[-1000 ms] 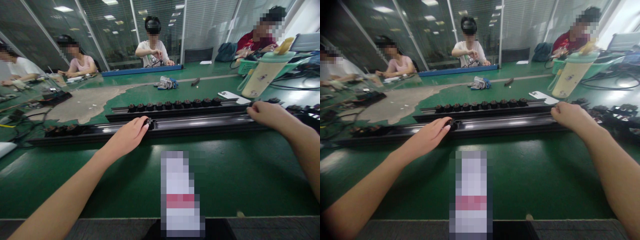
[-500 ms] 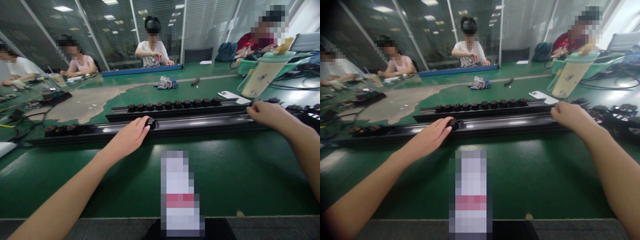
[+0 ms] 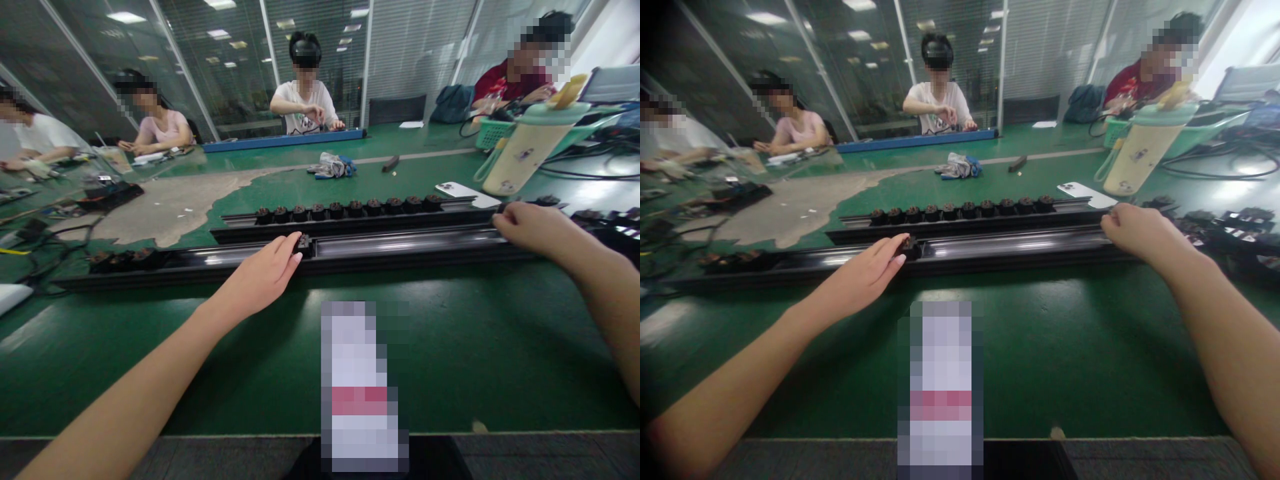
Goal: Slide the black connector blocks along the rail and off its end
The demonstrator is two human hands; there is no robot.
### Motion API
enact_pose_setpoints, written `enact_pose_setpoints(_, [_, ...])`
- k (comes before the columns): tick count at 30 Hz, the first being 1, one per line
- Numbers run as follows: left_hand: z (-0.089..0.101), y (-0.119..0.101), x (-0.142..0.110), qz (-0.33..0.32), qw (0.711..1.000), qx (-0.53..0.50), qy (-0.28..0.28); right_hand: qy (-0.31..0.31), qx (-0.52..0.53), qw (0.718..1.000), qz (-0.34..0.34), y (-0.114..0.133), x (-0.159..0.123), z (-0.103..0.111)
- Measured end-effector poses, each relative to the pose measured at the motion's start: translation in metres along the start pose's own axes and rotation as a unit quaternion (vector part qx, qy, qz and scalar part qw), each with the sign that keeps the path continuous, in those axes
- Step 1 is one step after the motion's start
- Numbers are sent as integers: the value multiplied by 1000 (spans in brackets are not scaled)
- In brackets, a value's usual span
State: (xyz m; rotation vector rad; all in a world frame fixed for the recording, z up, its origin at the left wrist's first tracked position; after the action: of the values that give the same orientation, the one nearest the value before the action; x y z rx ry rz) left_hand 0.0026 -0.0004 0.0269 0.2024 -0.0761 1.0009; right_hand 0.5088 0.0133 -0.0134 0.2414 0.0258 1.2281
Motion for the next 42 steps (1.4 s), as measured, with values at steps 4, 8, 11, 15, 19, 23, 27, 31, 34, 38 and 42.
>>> enact_pose_setpoints(4, [-1, 0, 0, -8, 1000, 2, -2, 5, 0, 1000, -1, 0, 1, 0])
enact_pose_setpoints(8, [-2, 0, 0, -6, 1000, 6, 1, 5, 1, 1000, 0, 1, 1, 1])
enact_pose_setpoints(11, [-2, 1, 0, -9, 1000, 4, 3, 3, 3, 1000, 2, 1, 1, 1])
enact_pose_setpoints(15, [1, 1, -1, -9, 1000, -2, 6, 3, 6, 1000, 2, -1, 0, 1])
enact_pose_setpoints(19, [3, 0, 0, -6, 1000, -5, 7, 7, 8, 1000, -3, -1, 1, 0])
enact_pose_setpoints(23, [2, 0, 1, -10, 1000, -7, 10, 9, 7, 1000, -7, 2, 1, 2])
enact_pose_setpoints(27, [2, 0, 1, -9, 1000, -12, 11, 10, 4, 1000, -9, 3, 0, 3])
enact_pose_setpoints(31, [1, 1, 1, -12, 1000, -23, 7, 6, 0, 1000, -2, 3, 0, 2])
enact_pose_setpoints(34, [0, 1, 2, -13, 1000, -23, 6, -1, -3, 1000, 2, 3, 0, 1])
enact_pose_setpoints(38, [-1, 2, 1, -16, 1000, -22, 4, -4, -7, 1000, 2, 2, 0, 1])
enact_pose_setpoints(42, [0, 1, 1, -18, 1000, -19, 6, 3, -9, 1000, -2, 2, 0, 1])
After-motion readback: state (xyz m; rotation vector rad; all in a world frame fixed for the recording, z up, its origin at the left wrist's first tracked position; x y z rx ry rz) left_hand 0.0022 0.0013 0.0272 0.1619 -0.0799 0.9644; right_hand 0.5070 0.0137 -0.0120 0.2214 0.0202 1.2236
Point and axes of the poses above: each hand's wrist, its own x-axis towards the middle knuckle, its own z-axis out of the back of the hand, y = z × x, the point moved 1 cm from there along x, towards the middle knuckle, and after that the axes turned 15 degrees about x, right-handed, at the moved point
